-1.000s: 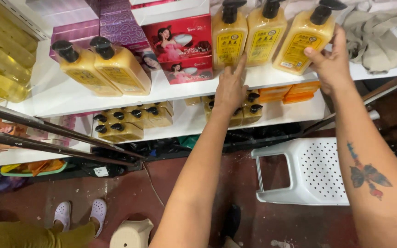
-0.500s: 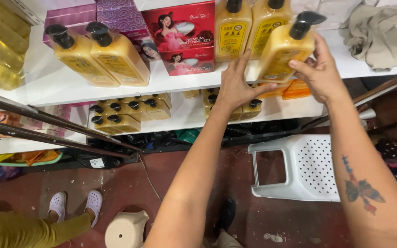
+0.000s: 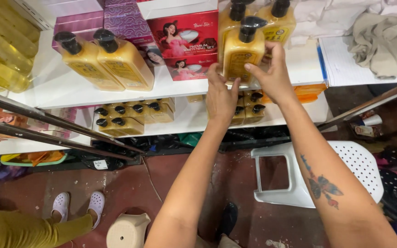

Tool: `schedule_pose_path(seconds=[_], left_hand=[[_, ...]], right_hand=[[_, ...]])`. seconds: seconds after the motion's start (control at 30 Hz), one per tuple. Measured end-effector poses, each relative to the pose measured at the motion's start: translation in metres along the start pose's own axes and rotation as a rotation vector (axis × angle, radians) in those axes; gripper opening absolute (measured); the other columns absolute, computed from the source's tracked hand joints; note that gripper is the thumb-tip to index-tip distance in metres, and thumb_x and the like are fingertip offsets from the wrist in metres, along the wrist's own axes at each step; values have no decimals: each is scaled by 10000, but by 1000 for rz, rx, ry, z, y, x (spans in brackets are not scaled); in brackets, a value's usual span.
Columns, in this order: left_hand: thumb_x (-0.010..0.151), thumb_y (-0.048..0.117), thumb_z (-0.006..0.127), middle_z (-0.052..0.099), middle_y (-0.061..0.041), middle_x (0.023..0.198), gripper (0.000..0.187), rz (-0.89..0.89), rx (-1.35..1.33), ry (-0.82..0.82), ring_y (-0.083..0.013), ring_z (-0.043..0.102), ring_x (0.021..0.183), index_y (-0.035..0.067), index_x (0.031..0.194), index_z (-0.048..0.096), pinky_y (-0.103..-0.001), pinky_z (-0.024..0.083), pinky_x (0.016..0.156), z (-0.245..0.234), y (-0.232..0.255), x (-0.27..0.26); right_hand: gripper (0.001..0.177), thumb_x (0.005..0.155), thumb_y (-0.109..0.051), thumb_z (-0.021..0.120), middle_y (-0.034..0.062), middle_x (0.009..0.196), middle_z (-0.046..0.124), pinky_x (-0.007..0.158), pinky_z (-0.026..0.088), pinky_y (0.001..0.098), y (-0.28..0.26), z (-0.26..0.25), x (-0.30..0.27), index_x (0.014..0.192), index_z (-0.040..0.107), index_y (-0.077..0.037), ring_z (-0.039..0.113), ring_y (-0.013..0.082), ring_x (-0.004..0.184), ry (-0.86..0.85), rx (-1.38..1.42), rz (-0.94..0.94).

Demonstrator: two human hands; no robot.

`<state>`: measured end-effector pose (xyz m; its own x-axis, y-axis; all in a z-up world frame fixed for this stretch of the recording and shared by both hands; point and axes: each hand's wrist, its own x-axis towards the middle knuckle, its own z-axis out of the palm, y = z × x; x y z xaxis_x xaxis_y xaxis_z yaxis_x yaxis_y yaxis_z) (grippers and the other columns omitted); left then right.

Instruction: Wiping bottles of hair care products with a cloth and organizing them on the stockroom shelves.

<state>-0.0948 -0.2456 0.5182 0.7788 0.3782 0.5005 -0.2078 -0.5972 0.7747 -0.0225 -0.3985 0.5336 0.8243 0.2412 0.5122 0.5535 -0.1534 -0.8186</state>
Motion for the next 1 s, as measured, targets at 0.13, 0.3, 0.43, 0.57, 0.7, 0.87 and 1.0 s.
schedule_pose_path(seconds=[0.13, 0.3, 0.43, 0.57, 0.7, 0.87, 1.0], left_hand=[[882, 278, 810, 632, -139, 972, 647, -109, 41, -69, -354, 665, 854, 68, 1329, 391, -501, 527, 727, -3, -1, 6], [853, 331, 816, 626, -111, 916, 529, -126, 83, -44, -351, 667, 780, 95, 1104, 416, -511, 512, 651, 3, -5, 13], [866, 361, 811, 623, -96, 892, 519, -122, 82, -36, -370, 658, 775, 99, 1081, 417, -522, 501, 662, 4, -13, 12], [861, 394, 805, 633, -106, 861, 531, -141, 95, -56, -375, 658, 754, 100, 1083, 422, -524, 506, 653, 6, -16, 12], [857, 401, 802, 654, -106, 846, 534, -155, 99, -69, -370, 668, 750, 103, 1082, 420, -525, 504, 645, 3, -15, 13], [853, 394, 808, 645, -101, 819, 531, -178, 115, -90, -364, 663, 735, 106, 1082, 425, -519, 511, 650, 2, -15, 15], [862, 379, 813, 626, -89, 798, 526, -190, 102, -119, -346, 649, 716, 104, 1084, 423, -510, 502, 648, -3, -12, 15]], right_hand=[[578, 961, -43, 821, 123, 1367, 568, 1133, 523, 387, -6, 19, 1, 1365, 407, -31, 618, 237, 1296, 49, -12, 29], [544, 942, -159, 867, 111, 1285, 559, 1037, 573, 380, -24, 11, 1, 1288, 469, -23, 619, 229, 1222, 81, -237, 88], [680, 965, -268, 902, 160, 1344, 443, 1062, 557, 447, -27, -25, 5, 1422, 449, -48, 526, 286, 1252, 84, -303, 6], [828, 991, -224, 859, 184, 1505, 309, 1115, 468, 508, -20, -47, 22, 1543, 261, -68, 403, 365, 1401, 233, -352, 72], [1025, 974, -124, 838, 178, 1675, 186, 1194, 426, 508, 47, -46, 28, 1688, 103, -105, 339, 385, 1541, 130, 5, 72], [815, 1000, -31, 859, 237, 1562, 341, 1197, 459, 446, 45, -45, 24, 1591, 301, -85, 466, 359, 1466, 150, -198, 94], [684, 980, 43, 766, 194, 1435, 559, 1144, 537, 353, 29, -51, 19, 1412, 254, -97, 601, 251, 1357, 100, 237, 154]])
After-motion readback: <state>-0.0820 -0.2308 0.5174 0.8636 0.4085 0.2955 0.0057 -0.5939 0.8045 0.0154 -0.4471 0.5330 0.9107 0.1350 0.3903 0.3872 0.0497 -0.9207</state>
